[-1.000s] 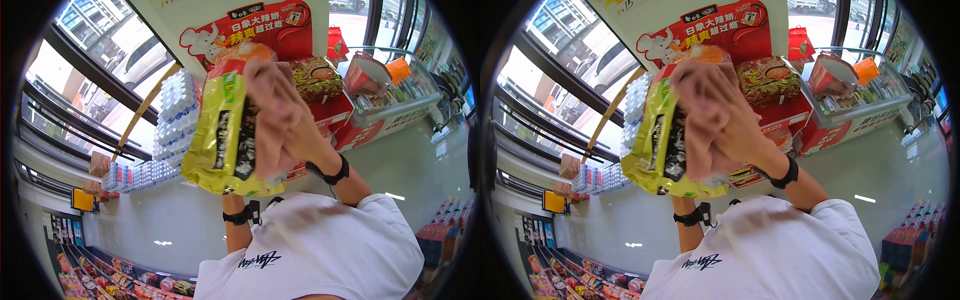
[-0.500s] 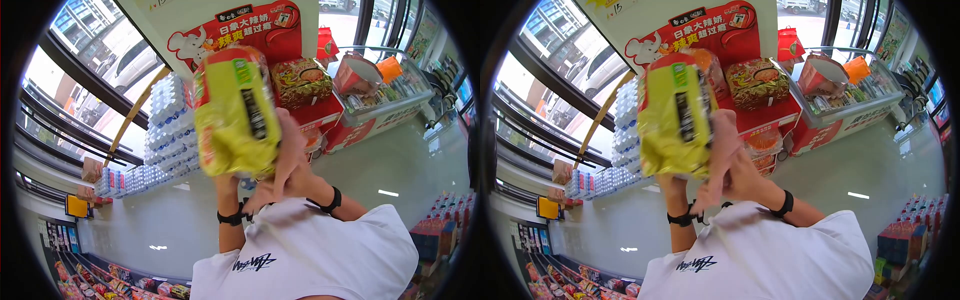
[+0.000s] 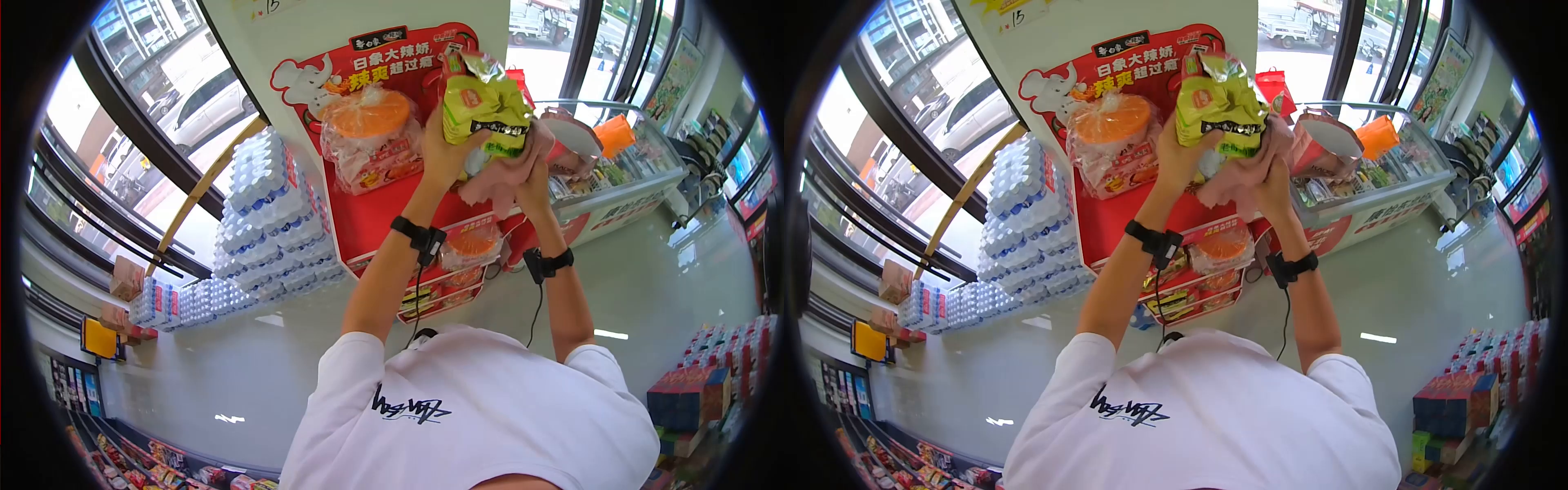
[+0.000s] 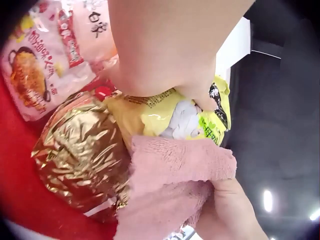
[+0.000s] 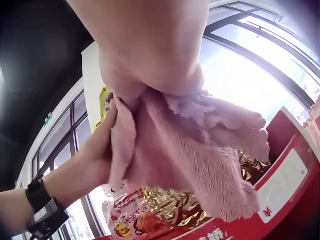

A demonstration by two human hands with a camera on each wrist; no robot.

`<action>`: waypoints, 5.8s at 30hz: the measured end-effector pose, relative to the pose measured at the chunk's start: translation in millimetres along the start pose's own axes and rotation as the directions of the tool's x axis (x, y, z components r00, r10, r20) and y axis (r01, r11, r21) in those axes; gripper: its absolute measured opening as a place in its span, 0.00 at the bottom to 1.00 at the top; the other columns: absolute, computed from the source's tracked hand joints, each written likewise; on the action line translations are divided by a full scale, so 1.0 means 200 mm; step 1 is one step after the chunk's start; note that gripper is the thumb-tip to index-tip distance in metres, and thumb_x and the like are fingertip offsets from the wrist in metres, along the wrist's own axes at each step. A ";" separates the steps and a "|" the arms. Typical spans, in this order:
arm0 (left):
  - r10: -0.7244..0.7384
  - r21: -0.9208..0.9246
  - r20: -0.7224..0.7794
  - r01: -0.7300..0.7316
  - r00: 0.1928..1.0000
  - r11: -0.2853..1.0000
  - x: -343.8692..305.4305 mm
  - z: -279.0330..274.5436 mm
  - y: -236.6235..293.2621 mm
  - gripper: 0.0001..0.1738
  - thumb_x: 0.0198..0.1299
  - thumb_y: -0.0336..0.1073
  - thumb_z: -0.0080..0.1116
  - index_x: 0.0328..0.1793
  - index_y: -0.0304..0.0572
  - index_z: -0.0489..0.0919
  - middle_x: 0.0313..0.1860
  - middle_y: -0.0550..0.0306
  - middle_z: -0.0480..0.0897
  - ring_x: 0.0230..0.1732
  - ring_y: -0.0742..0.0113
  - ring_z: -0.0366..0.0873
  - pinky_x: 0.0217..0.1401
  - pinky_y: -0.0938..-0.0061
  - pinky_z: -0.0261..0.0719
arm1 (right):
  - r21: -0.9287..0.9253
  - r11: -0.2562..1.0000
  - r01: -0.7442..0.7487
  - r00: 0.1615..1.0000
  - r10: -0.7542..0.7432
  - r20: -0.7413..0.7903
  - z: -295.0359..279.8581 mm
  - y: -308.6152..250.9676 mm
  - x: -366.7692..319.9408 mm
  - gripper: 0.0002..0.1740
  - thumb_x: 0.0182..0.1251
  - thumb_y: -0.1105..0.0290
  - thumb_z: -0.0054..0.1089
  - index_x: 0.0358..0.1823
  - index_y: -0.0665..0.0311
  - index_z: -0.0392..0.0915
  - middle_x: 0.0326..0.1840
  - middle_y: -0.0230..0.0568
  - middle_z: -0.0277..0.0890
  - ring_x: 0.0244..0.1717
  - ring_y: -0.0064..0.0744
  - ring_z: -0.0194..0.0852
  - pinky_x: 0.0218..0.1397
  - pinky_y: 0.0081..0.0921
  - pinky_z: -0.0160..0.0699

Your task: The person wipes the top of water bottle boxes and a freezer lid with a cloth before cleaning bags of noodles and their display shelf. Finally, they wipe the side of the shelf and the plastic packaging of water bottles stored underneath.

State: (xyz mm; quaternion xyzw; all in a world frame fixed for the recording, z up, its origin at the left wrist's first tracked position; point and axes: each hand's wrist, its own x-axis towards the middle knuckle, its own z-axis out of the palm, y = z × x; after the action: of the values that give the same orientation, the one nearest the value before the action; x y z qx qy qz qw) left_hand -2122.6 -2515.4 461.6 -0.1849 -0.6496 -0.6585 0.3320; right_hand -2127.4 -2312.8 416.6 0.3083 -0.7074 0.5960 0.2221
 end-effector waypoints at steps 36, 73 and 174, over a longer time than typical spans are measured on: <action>-0.296 0.582 -0.481 0.553 0.825 0.596 -0.84 -1.09 0.09 0.26 0.76 0.42 0.57 0.71 0.31 0.73 0.54 0.33 0.87 0.54 0.38 0.87 0.57 0.55 0.82 | -0.183 0.902 0.391 0.534 -0.061 0.843 1.09 -0.40 -0.39 0.26 0.63 0.69 0.60 0.62 0.74 0.76 0.67 0.68 0.73 0.66 0.63 0.76 0.71 0.54 0.71; -0.414 0.284 -0.512 0.603 0.753 0.745 -0.87 -1.15 0.04 0.24 0.74 0.38 0.59 0.71 0.32 0.78 0.55 0.42 0.88 0.52 0.62 0.85 0.57 0.68 0.80 | -0.106 0.847 0.521 0.618 -0.288 0.731 1.13 -0.16 -0.26 0.28 0.64 0.59 0.66 0.64 0.64 0.78 0.65 0.50 0.73 0.71 0.55 0.68 0.73 0.52 0.69; 0.094 0.847 0.285 -0.297 0.954 0.441 -0.49 -0.42 0.70 0.32 0.58 0.32 0.71 0.72 0.47 0.79 0.74 0.53 0.78 0.75 0.49 0.73 0.83 0.53 0.58 | -0.209 0.978 -0.004 0.917 0.087 0.390 0.05 -0.34 0.06 0.41 0.64 0.72 0.60 0.81 0.58 0.65 0.84 0.56 0.59 0.55 0.37 0.84 0.54 0.36 0.84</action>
State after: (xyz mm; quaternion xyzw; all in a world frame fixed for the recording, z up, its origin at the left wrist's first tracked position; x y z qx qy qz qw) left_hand -1941.8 -2569.8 491.4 -0.1245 -0.8987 -0.1633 0.3876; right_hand -2088.0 -2330.8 470.1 0.3814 -0.8021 0.4505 0.0906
